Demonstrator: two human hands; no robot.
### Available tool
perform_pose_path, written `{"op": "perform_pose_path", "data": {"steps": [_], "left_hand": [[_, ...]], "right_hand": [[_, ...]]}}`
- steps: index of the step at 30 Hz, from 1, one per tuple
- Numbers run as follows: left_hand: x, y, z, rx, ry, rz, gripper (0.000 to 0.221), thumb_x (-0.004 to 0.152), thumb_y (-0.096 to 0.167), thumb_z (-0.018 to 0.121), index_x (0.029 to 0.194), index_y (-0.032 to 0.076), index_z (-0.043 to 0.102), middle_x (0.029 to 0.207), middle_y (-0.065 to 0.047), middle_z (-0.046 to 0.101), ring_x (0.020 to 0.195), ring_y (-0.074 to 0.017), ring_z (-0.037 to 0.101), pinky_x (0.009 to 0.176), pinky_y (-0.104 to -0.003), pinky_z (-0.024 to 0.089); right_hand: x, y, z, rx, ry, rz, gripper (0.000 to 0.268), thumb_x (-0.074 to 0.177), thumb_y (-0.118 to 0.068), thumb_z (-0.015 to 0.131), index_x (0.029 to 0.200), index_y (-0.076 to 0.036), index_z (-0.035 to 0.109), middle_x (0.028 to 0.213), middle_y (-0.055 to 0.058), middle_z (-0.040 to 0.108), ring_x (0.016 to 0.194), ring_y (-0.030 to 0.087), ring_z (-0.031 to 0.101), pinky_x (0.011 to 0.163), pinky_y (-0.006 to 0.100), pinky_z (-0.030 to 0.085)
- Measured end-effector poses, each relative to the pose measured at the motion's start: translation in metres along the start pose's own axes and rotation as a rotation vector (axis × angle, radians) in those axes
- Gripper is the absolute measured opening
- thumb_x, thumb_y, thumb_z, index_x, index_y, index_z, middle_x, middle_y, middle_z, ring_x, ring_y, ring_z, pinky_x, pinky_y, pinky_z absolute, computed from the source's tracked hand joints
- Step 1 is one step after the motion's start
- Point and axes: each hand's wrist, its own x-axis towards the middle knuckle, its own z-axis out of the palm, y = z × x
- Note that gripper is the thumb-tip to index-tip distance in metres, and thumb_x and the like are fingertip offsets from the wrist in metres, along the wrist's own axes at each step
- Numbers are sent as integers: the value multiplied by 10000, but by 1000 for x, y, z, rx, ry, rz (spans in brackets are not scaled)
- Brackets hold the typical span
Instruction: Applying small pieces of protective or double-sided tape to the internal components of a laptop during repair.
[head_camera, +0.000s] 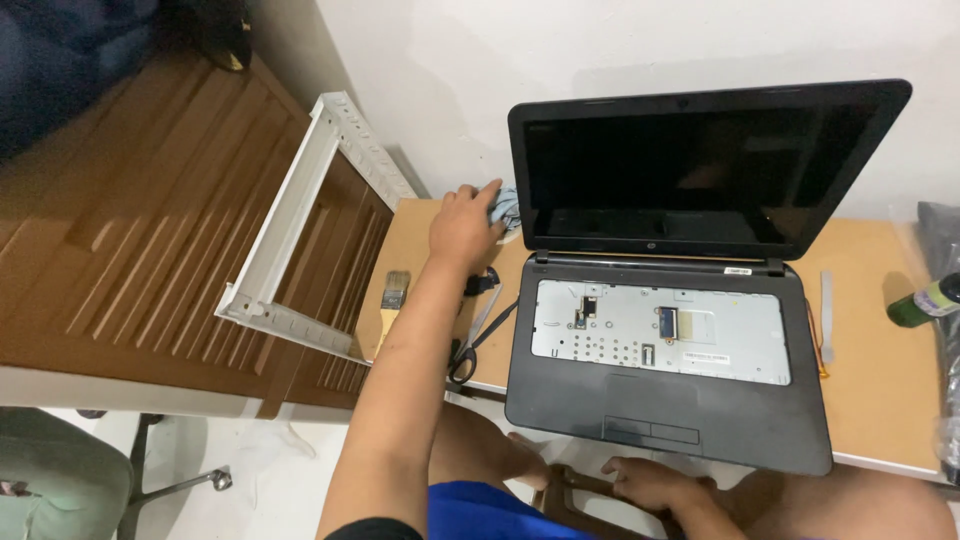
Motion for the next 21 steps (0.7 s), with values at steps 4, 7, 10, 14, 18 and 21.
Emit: {"op": "perform_pose_path", "data": {"steps": [4, 7, 10, 14, 18, 21], "left_hand": [[24, -17, -5, -46, 52, 21, 354, 875, 73, 534, 1171, 142, 717, 1027, -161, 736, 976, -399, 644, 704, -573, 524], [27, -42, -36, -461, 158, -323, 274, 961, 91, 574, 1185, 199, 688, 1078, -55, 767, 943, -233, 698, 795, -400, 543], [21, -89, -51, -734, 422, -359, 354, 872, 318, 601, 1140, 160, 769, 1096, -46, 786, 1014, -192, 691, 853, -332, 506], [-8, -97, -72, -252, 195, -563, 320, 867, 251, 448, 974, 133, 725, 1035, -170, 737, 976, -420, 652, 785, -495, 490], [-7, -96, -41, 1, -245, -486, 626, 875, 100, 447, 1487, 167, 561, 1555, -151, 464, 1336, -393, 533, 1053, -490, 492], [-22, -36, -83, -4, -273, -553, 652, 917, 422, 383, 1544, 264, 475, 1586, -118, 401, 1373, -404, 481, 1057, -544, 438]], "right_hand": [[14, 23, 2, 55, 32, -32, 528, 961, -345, 458, 1487, -381, 482, 1415, -77, 654, 1283, 118, 618, 1031, 244, 457], [-13, 14, -11, 70, 15, 3, 529, 985, -346, 399, 1507, -396, 473, 1452, -93, 626, 1320, 102, 590, 1040, 240, 459], [-31, 13, -19, 144, -47, 120, 528, 995, -386, 402, 1519, -424, 457, 1541, -119, 565, 1382, 84, 549, 1078, 258, 434], [1, 39, -13, 185, -35, 33, 505, 1011, -376, 431, 1512, -396, 491, 1418, -96, 636, 1267, 87, 618, 994, 182, 461], [-41, 3, -30, 237, -61, 144, 495, 1027, -367, 467, 1520, -406, 495, 1538, -78, 578, 1375, 109, 581, 1084, 261, 495], [8, 45, -9, 187, -6, 1, 543, 968, -358, 414, 1501, -422, 496, 1389, -108, 667, 1269, 84, 628, 988, 162, 463]]}}
